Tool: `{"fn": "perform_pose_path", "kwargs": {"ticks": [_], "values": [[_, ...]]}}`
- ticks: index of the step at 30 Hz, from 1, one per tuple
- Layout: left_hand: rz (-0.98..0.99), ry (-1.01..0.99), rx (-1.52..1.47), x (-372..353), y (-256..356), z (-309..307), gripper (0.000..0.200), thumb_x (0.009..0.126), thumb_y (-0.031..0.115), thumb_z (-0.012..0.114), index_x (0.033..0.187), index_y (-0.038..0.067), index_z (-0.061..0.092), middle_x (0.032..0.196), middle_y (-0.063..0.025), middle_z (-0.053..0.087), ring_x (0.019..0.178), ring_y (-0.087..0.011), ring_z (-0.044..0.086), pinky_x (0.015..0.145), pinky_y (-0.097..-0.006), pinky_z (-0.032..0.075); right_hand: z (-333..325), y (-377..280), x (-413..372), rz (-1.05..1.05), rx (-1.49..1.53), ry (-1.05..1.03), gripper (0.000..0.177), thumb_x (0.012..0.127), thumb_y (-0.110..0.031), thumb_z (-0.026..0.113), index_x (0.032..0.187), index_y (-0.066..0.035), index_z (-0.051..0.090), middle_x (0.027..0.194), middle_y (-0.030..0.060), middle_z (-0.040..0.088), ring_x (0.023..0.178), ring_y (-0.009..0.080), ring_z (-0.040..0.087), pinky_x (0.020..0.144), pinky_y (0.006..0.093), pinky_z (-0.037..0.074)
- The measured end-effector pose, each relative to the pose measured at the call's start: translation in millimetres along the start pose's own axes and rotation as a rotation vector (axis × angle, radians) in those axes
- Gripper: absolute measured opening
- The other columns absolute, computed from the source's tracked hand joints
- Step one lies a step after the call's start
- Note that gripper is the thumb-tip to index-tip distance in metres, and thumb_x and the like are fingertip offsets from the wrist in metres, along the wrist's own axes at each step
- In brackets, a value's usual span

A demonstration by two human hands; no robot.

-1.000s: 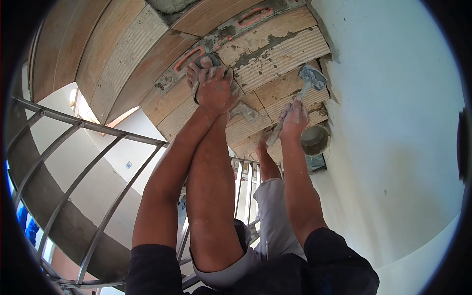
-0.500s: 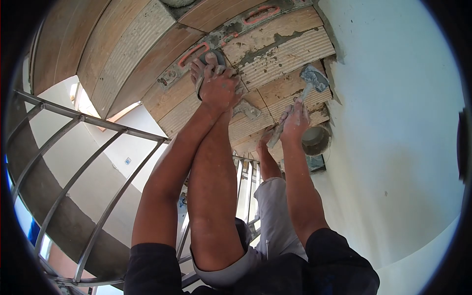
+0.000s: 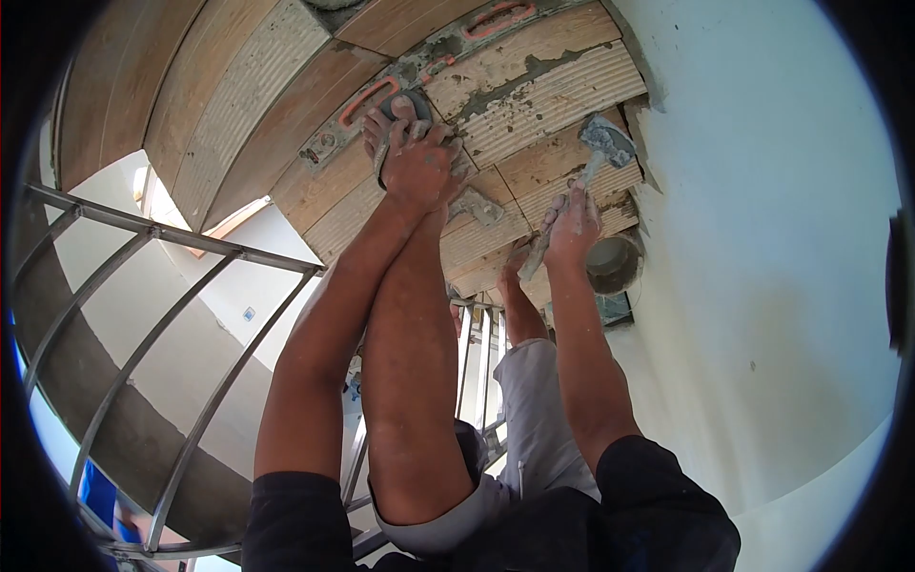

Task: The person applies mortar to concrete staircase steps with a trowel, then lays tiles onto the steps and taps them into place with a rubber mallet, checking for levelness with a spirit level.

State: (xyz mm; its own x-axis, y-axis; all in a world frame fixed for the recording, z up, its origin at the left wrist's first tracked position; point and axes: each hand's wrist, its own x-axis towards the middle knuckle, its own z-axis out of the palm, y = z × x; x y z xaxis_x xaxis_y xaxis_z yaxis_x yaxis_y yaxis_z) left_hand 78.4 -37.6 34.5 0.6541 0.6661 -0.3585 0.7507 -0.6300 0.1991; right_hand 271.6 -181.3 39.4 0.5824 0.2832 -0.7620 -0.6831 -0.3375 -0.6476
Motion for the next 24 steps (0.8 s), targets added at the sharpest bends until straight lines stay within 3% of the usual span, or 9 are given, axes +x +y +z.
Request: {"fn": "perform_pose_path", "kwargs": {"ticks": [5,10,14,16,19,24], "values": [[-0.003,0.106,-0.035,-2.1,0.9,1.7,0.047,0.082,0.046,0.074,0.119,0.016,0.076,0.129,-0.006,0.063,0.12,-0.0284,0.061,0.119,-0.0533,0.022,-7.8,4.3,-0.3,-0.057,-0.015,0.045,0.026,0.107,-0.032,0.055,0.107,-0.006,0.058,0.067,0.001,0.053,0.046,0.011,0.048,0.041,0.0278,0.038],[0.011,0.117,-0.031,-0.8,4.6,-3.2,0.051,0.082,0.046,0.074,0.123,0.016,0.075,0.132,-0.0029,0.062,0.123,-0.0279,0.06,0.12,-0.0529,0.021,-21.5,15.2,-2.6,-0.054,-0.019,0.034,0.027,0.106,-0.03,0.057,0.091,-0.008,0.056,0.063,0.0008,0.052,0.042,0.0108,0.047,0.039,0.0279,0.038],[-0.023,-0.028,0.027,-2.5,6.6,-5.4,0.057,0.083,0.048,0.072,0.132,0.017,0.069,0.137,-0.0073,0.059,0.128,-0.0283,0.057,0.121,-0.0547,0.019,-30.7,25.4,-1.1,-0.026,-0.091,-0.025,0.023,0.107,-0.026,0.056,0.102,-0.004,0.059,0.068,0.0012,0.053,0.049,0.0103,0.049,0.044,0.0288,0.042],[-0.017,-0.059,0.057,-5.5,7.0,-3.7,0.06,0.084,0.049,0.071,0.135,0.017,0.067,0.138,-0.0094,0.058,0.13,-0.0292,0.055,0.122,-0.0558,0.017,-30.8,32.0,0.5,-0.071,-0.089,-0.037,0.03,0.105,-0.03,0.058,0.085,-0.008,0.055,0.061,0.0,0.05,0.043,0.0111,0.048,0.039,0.0278,0.039],[0.016,-0.014,0.151,-9.7,3.5,3.7,0.065,0.085,0.05,0.07,0.14,0.017,0.063,0.139,-0.0134,0.057,0.134,-0.0315,0.052,0.123,-0.0579,0.013,-33.4,40.1,1.5,-0.13,-0.168,-0.039,0.03,0.105,-0.03,0.058,0.084,-0.008,0.055,0.061,0.0,0.05,0.044,0.0111,0.049,0.04,0.0281,0.039],[0.001,-0.145,0.145,-10.6,8.8,-7.2,0.067,0.085,0.05,0.07,0.142,0.016,0.06,0.143,-0.0137,0.054,0.137,-0.0322,0.049,0.124,-0.0597,0.011,-38.4,21.4,-12.1,-0.04,-0.196,-0.099,0.029,0.105,-0.028,0.057,0.086,-0.007,0.055,0.061,0.0003,0.049,0.044,0.0108,0.047,0.041,0.0287,0.039]]}}
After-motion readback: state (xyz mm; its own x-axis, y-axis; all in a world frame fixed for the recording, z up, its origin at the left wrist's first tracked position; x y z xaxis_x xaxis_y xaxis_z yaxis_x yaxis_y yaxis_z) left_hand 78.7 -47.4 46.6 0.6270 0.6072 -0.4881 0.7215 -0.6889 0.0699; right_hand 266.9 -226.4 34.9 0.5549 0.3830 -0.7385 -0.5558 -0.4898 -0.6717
